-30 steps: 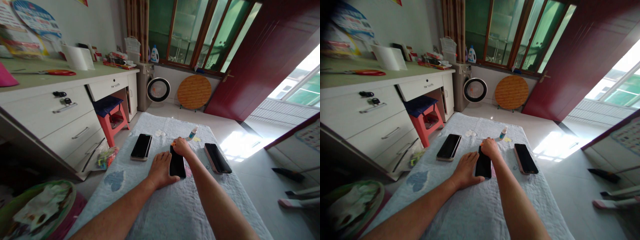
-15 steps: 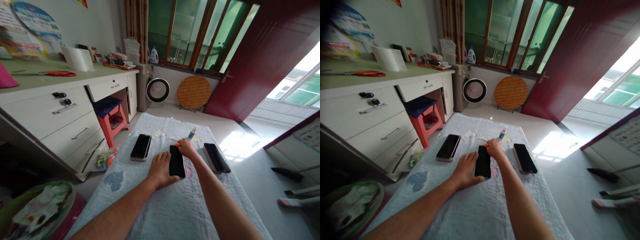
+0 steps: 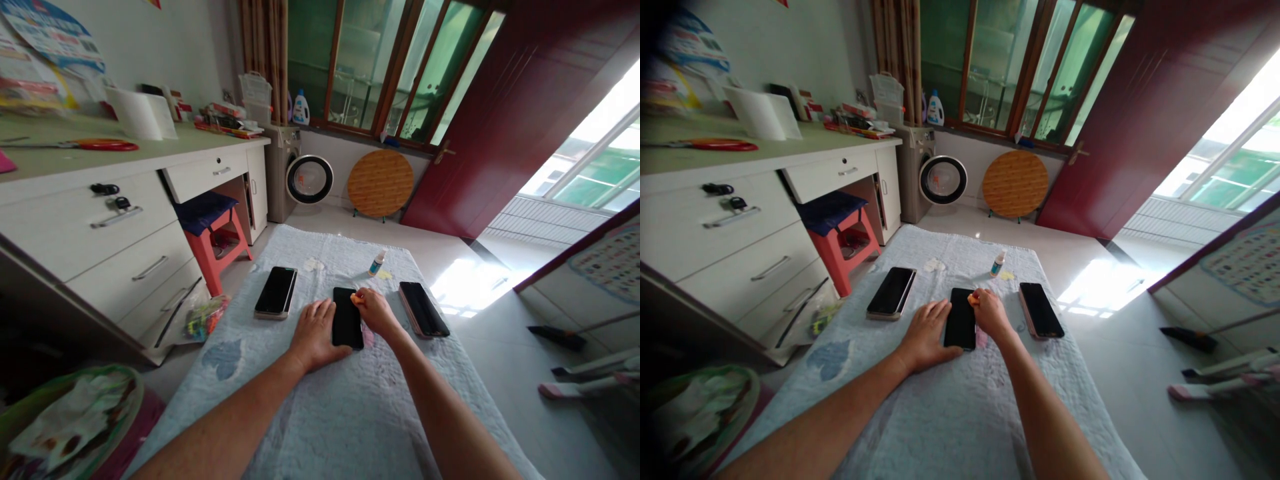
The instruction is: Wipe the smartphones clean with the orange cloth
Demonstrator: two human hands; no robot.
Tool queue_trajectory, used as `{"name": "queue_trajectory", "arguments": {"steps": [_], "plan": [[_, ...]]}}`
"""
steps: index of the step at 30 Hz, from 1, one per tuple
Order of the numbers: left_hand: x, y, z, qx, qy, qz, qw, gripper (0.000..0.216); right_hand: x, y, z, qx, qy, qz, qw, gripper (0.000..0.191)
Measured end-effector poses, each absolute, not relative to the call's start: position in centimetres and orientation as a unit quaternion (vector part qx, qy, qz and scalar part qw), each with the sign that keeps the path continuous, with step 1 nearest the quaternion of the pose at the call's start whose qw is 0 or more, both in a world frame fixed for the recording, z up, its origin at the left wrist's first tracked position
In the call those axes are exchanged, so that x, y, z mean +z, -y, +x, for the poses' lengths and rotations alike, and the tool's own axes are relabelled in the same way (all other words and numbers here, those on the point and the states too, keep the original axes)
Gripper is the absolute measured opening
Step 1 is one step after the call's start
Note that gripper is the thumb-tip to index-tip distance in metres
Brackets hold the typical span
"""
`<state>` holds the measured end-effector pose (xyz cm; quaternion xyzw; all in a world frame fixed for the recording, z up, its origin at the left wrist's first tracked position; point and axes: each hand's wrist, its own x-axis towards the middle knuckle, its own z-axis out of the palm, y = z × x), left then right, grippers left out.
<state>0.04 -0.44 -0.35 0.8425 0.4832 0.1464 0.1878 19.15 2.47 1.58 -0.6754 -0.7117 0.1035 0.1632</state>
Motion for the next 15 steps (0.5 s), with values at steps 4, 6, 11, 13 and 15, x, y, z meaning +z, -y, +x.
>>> {"name": "queue_trajectory", "arguments": {"steps": [4,6,11,13,15], "plan": [[-0.6,0.3,0.1,0.144,-0.482,0.845,0.181,0.097,2.0,-0.2,18.7,0.119,0.710,-0.671,0.174,0.016],[-0.7,0.3,0.1,0.145,-0.481,0.847,0.176,0.098,2.0,0.8,18.6,0.127,0.710,-0.670,0.175,0.016],[-0.5,0.3,0.1,0.141,-0.482,0.848,0.170,0.101,2.0,3.1,18.4,0.127,0.713,-0.667,0.176,0.013],[-0.3,0.4,0.1,0.137,-0.483,0.848,0.171,0.100,2.0,4.0,18.3,0.131,0.713,-0.665,0.178,0.012],[-0.3,0.4,0.1,0.136,-0.485,0.847,0.172,0.100,2.0,4.7,18.2,0.140,0.714,-0.662,0.181,0.012]]}}
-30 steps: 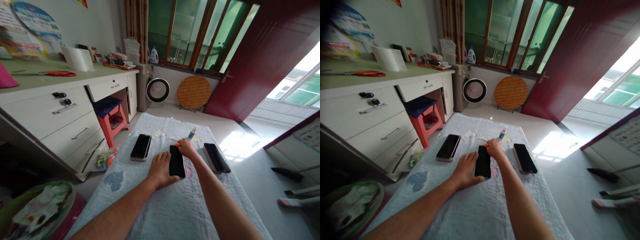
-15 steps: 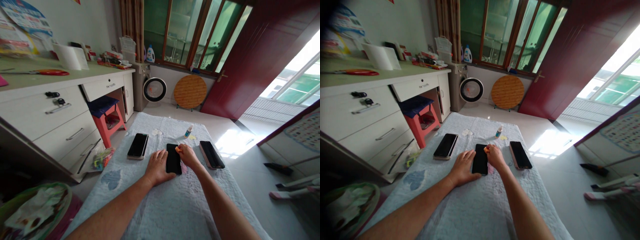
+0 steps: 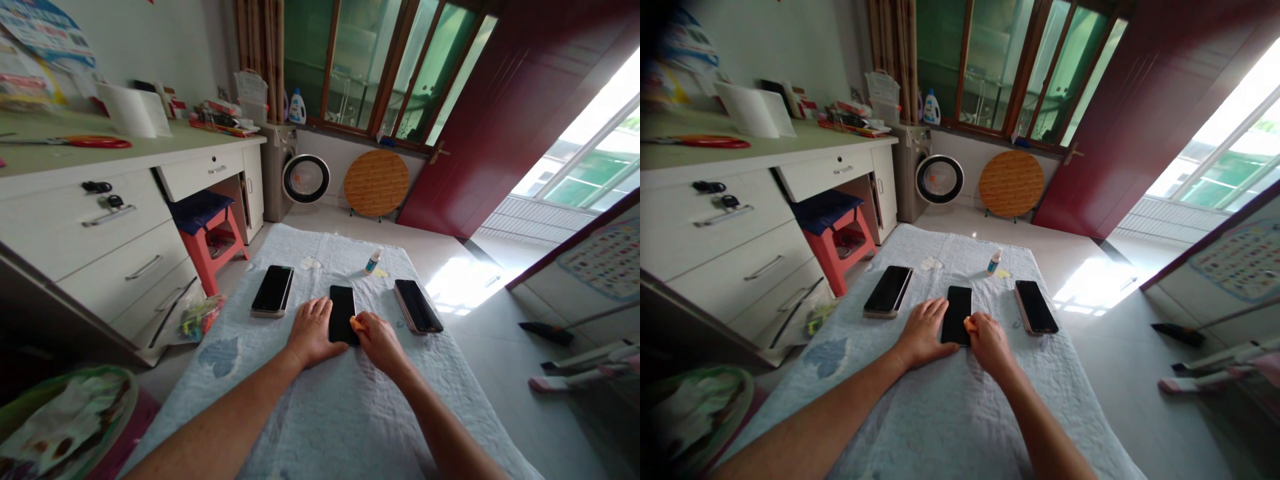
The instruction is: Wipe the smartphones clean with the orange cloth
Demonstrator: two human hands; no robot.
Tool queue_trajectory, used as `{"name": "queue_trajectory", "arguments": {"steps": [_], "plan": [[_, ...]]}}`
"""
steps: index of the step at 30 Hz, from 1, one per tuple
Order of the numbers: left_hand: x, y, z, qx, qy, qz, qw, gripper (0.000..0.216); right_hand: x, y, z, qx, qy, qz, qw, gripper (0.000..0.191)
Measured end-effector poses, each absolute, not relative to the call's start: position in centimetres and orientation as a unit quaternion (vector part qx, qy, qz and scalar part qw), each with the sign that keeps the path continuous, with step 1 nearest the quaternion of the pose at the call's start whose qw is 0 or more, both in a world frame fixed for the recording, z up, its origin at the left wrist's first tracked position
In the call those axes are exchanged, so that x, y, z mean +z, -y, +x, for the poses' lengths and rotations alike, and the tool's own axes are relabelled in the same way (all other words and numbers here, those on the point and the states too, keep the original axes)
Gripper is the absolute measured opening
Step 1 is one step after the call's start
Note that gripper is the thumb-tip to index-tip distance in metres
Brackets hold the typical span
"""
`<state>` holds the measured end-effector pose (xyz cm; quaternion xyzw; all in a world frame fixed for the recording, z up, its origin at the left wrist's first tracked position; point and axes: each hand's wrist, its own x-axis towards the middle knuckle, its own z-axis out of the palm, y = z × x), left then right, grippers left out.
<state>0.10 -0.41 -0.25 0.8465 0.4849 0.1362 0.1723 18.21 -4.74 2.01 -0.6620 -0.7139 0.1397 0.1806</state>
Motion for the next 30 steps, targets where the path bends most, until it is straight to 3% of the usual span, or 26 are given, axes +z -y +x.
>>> {"name": "queue_trajectory", "arguments": {"steps": [13,22,30], "plan": [[-0.7,0.3,0.1,0.149,-0.480,0.845,0.180,0.097,3.9,6.3,18.2,0.191,0.758,-0.606,0.148,0.016],[-0.7,0.2,0.0,0.150,-0.475,0.847,0.185,0.097,1.9,2.0,18.3,0.155,0.737,-0.631,0.186,0.027],[-0.2,0.3,-0.1,0.164,-0.474,0.843,0.191,0.096,0.6,-3.4,18.3,0.086,0.694,-0.691,0.183,0.021]]}}
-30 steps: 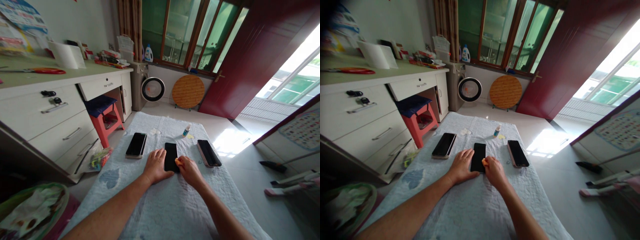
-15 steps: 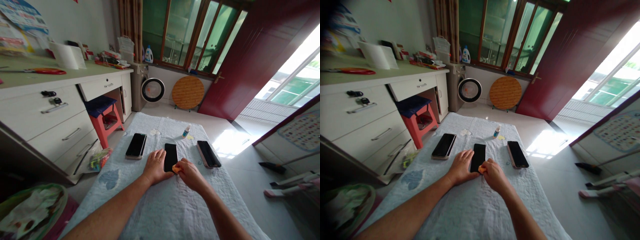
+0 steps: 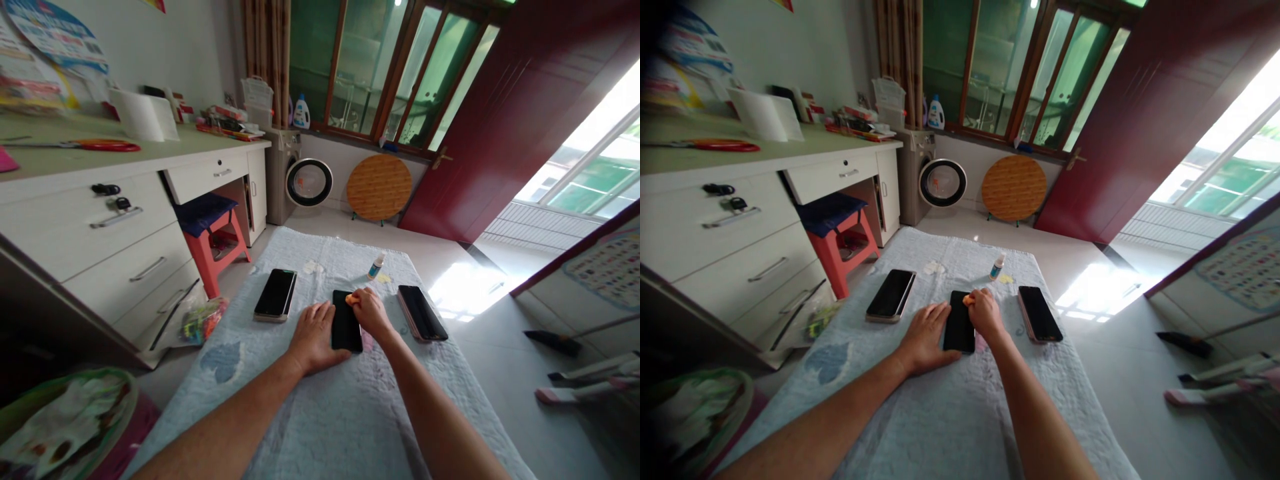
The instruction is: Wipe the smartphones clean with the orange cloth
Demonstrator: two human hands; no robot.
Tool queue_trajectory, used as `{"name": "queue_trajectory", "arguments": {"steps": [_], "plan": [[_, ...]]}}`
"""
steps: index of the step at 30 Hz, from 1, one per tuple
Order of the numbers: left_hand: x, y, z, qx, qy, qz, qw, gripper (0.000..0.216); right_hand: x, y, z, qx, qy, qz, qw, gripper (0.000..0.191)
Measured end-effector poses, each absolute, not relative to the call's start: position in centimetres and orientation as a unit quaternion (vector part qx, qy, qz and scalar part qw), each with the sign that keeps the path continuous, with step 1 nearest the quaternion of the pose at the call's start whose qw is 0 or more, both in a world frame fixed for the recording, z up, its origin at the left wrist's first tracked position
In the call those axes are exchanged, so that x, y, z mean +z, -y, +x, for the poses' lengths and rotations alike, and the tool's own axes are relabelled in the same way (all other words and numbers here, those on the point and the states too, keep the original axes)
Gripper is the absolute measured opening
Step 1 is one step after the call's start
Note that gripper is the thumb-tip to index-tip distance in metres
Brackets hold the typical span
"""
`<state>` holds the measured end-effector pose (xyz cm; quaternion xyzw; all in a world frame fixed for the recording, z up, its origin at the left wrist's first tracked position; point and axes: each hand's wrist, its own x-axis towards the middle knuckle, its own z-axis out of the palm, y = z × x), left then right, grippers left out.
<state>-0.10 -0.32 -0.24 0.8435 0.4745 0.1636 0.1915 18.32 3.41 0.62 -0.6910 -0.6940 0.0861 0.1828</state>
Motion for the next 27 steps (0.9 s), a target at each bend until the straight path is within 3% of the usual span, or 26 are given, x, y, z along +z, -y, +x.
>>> {"name": "queue_trajectory", "arguments": {"steps": [13,20,27], "plan": [[-0.1,0.3,0.0,0.138,-0.487,0.841,0.192,0.098,0.6,-6.9,15.7,0.053,0.726,-0.668,0.157,0.028],[0.6,0.5,0.0,0.180,-0.484,0.832,0.202,0.096,1.0,-7.4,15.3,0.061,0.754,-0.646,0.101,0.029],[0.3,0.4,0.0,0.216,-0.485,0.821,0.208,0.112,1.3,-5.6,15.2,0.065,0.760,-0.635,0.125,0.032]]}}
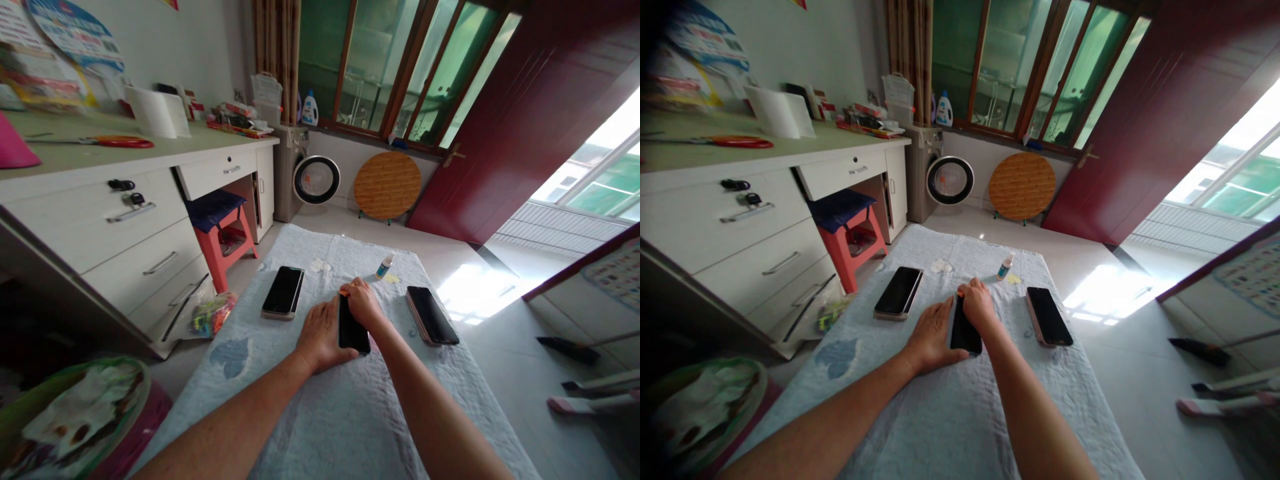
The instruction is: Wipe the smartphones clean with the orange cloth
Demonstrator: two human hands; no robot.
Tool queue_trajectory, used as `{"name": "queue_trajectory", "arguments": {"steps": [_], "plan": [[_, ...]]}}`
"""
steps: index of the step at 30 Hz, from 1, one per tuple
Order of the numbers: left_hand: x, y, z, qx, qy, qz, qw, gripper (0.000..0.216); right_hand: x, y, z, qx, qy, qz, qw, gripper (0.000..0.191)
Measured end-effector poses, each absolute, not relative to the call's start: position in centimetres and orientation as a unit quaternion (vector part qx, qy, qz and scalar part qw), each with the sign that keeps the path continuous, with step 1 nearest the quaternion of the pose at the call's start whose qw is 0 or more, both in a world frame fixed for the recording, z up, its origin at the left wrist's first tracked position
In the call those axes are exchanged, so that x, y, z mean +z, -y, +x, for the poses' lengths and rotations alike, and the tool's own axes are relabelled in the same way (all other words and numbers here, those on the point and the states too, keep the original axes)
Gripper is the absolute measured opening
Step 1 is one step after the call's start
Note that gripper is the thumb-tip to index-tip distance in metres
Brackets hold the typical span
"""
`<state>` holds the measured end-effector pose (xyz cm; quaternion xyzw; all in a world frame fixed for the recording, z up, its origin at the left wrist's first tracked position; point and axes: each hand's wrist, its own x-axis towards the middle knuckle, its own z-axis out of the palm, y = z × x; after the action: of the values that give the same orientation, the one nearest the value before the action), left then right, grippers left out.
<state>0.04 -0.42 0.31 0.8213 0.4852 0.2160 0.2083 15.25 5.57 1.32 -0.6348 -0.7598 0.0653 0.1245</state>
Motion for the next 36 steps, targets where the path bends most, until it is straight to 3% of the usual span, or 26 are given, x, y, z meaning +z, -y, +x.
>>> {"name": "queue_trajectory", "arguments": {"steps": [18,36], "plan": [[-0.5,0.3,0.0,0.210,-0.486,0.825,0.196,0.112,1.9,1.0,14.9,0.108,0.816,-0.560,0.098,0.020],[-1.4,-0.3,-0.3,0.190,-0.456,0.852,0.173,0.093,2.6,3.1,14.3,0.185,0.800,-0.543,0.177,0.023]]}}
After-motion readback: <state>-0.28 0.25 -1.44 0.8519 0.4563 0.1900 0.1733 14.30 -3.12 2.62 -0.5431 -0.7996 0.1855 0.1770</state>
